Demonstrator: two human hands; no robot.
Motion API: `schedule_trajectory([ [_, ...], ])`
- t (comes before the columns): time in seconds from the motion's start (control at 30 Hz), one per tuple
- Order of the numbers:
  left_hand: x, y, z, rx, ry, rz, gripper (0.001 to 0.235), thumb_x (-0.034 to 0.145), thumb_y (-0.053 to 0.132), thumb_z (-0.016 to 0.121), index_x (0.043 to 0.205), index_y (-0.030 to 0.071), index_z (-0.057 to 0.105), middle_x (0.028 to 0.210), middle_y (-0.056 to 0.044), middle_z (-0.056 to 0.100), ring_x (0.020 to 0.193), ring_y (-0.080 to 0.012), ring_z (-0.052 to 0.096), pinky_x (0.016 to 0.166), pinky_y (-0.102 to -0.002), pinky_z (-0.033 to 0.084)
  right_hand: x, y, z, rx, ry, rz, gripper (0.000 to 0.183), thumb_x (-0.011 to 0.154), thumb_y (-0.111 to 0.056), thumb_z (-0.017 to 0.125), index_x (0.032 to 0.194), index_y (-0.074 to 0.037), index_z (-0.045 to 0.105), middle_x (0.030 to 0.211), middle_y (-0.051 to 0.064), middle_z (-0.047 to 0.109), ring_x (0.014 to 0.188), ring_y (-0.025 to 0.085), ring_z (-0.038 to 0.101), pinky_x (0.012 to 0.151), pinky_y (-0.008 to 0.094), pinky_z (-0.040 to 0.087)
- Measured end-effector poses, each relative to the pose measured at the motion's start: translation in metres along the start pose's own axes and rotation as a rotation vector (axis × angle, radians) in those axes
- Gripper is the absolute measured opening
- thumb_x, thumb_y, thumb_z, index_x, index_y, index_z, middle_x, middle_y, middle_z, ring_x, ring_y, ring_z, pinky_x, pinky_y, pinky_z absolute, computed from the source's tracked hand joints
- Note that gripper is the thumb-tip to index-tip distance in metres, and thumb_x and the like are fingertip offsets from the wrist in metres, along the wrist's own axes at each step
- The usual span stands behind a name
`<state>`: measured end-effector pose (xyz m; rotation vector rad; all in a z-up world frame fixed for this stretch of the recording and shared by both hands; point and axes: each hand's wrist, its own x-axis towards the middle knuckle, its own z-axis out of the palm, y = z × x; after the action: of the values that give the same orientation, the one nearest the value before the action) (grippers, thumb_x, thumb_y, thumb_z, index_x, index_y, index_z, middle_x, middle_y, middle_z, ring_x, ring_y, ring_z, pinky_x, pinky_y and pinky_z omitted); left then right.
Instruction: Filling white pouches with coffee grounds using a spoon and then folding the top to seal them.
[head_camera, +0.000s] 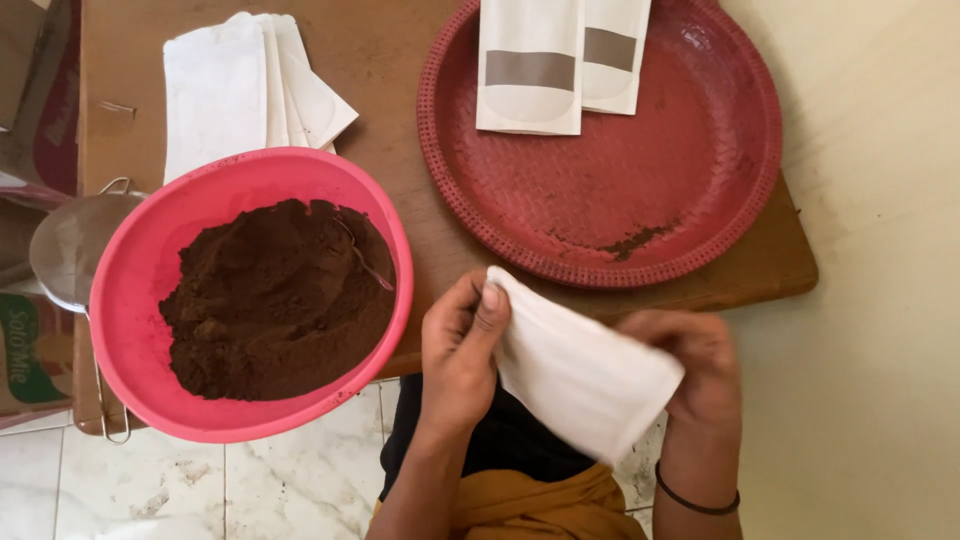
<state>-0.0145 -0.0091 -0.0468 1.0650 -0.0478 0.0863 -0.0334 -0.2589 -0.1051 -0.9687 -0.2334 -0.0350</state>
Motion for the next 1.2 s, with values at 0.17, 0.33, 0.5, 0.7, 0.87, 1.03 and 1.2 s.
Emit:
schedule_trajectory([
  [0.17, 0.003, 0.008, 0.034, -0.332, -0.1, -0.191, 0.029, 0.108, 0.025, 0.052, 0.092, 0.002, 0.06, 0.07, -0.012, 0.065, 0.06, -0.0163, 0.06, 0.055, -0.028, 0.052, -0.016, -0.005, 0.03, -0.334, -0.191, 0.398, 0.072, 0.083, -0.047, 0.078, 0.128, 0.009, 0.066, 0.119, 0.022, 0.075, 0.104, 0.028, 0.07, 0.088, 0.045, 0.06],
  [0.33, 0.017, -0.015, 0.051, -0.599, -0.226, -0.394, 0.033, 0.109, 0.03, 0.045, 0.085, 0.008, 0.049, 0.061, -0.006, 0.045, 0.066, -0.0217, 0.055, 0.071, -0.029, 0.042, -0.016, -0.011, 0.047, 0.019, -0.423, 0.515, 0.056, 0.094, -0.026, 0.079, 0.13, 0.012, 0.058, 0.08, 0.024, 0.068, 0.069, 0.03, 0.067, 0.056, 0.036, 0.058],
  [0.5, 0.044, -0.11, 0.048, -1.296, -0.793, -0.16, 0.017, 0.103, 0.026, 0.057, 0.095, 0.013, 0.064, 0.102, 0.001, 0.07, 0.082, -0.0197, 0.07, 0.085, -0.044, 0.058, -0.029, 0.002, 0.039, 0.08, -0.393, 0.559, 0.034, 0.093, -0.016, 0.079, 0.102, 0.013, 0.065, 0.067, 0.011, 0.06, 0.052, 0.017, 0.055, 0.042, 0.027, 0.047],
  [0.7, 0.067, -0.121, 0.024, -0.83, -0.904, -0.331, 0.047, 0.096, 0.05, 0.059, 0.128, 0.016, 0.061, 0.125, -0.005, 0.066, 0.125, -0.0206, 0.056, 0.109, -0.036, 0.045, -0.028, -0.003, 0.021, 0.071, -0.356, 0.225, 0.017, 0.097, -0.007, 0.077, 0.109, 0.005, 0.077, 0.089, 0.018, 0.079, 0.044, 0.011, 0.059, 0.034, 0.019, 0.047],
  [0.87, 0.046, -0.016, 0.033, -0.154, 0.076, -0.403, 0.036, 0.097, 0.034, 0.059, 0.114, 0.006, 0.073, 0.114, -0.005, 0.07, 0.103, -0.0131, 0.057, 0.091, -0.033, 0.05, -0.005, -0.029, 0.015, -0.002, -0.137, 0.155, 0.019, 0.096, -0.009, 0.075, 0.11, 0.003, 0.075, 0.079, 0.011, 0.075, 0.045, 0.009, 0.054, 0.034, 0.019, 0.043],
  [1.03, 0.061, 0.029, 0.053, 0.143, -0.117, -0.176, 0.033, 0.106, 0.035, 0.05, 0.103, 0.01, 0.071, 0.101, 0.002, 0.071, 0.095, -0.008, 0.063, 0.087, -0.025, 0.051, 0.043, -0.062, 0.031, -0.278, 0.293, 0.09, 0.018, 0.089, -0.014, 0.076, 0.094, 0.002, 0.071, 0.054, 0.001, 0.055, 0.037, 0.009, 0.046, 0.028, 0.021, 0.038],
  [1.2, 0.135, -0.01, 0.068, 0.598, -0.189, 0.316, 0.031, 0.097, 0.015, 0.07, 0.126, 0.005, 0.069, 0.104, -0.019, 0.074, 0.093, -0.0328, 0.077, 0.081, -0.045, 0.061, 0.106, -0.076, 0.033, -0.629, 0.497, -0.143, 0.027, 0.093, -0.005, 0.082, 0.117, 0.001, 0.072, 0.08, 0.007, 0.063, 0.059, 0.014, 0.065, 0.046, 0.029, 0.059],
])
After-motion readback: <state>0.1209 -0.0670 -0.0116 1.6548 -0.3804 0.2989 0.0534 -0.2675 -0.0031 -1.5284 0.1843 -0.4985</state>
